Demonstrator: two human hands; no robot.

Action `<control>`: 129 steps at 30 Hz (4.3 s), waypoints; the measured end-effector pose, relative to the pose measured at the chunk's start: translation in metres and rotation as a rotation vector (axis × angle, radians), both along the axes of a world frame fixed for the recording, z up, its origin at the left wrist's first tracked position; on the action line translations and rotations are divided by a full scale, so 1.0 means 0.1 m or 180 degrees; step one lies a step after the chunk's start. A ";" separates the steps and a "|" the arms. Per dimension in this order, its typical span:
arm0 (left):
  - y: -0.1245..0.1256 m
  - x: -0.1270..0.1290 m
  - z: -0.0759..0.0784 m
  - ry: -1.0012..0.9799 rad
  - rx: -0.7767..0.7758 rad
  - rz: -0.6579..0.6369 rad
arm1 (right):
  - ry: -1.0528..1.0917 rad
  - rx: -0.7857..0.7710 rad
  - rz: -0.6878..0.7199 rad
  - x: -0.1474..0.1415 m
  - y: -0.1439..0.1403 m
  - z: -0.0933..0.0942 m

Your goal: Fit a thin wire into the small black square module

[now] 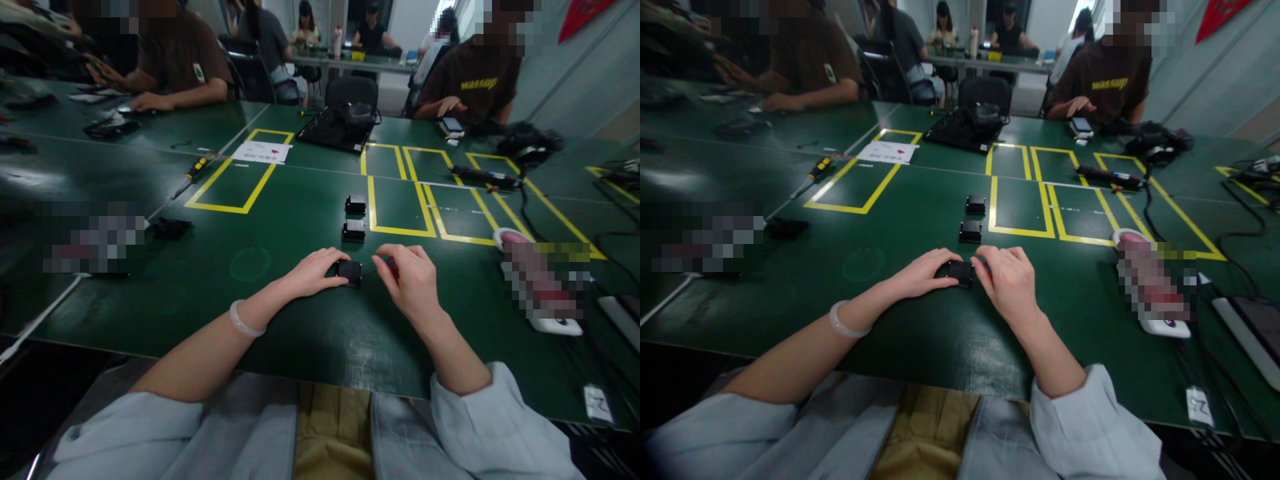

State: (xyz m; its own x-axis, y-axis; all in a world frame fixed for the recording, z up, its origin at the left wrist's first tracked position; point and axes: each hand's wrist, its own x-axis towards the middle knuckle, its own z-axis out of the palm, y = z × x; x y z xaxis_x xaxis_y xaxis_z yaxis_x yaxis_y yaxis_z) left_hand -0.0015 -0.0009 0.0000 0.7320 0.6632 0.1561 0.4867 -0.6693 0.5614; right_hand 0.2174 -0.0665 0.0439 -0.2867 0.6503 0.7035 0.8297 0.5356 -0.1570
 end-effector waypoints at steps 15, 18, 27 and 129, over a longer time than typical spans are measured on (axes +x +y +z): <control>0.00 0.00 0.01 0.0045 -0.0001 0.0003 | 0.0188 -0.0084 0.0024 0.00 -0.01 0.01; -0.01 0.00 0.02 0.0092 0.0003 -0.0001 | 0.0226 -0.0078 -0.0010 -0.02 -0.01 0.02; 0.00 0.01 0.01 0.0057 0.0024 0.0002 | 0.0185 -0.0024 0.0114 0.01 -0.01 0.02; 0.00 0.00 0.03 0.0051 -0.0046 -0.0004 | 0.0352 -0.0294 0.0131 0.01 -0.01 -0.01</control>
State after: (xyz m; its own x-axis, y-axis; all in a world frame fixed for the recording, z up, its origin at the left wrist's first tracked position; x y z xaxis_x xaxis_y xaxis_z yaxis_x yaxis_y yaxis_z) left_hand -0.0011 -0.0006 0.0033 0.7352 0.6643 0.1347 0.4949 -0.6619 0.5630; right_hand 0.2183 -0.0673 0.0426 -0.2386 0.7030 0.6700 0.7822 0.5480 -0.2964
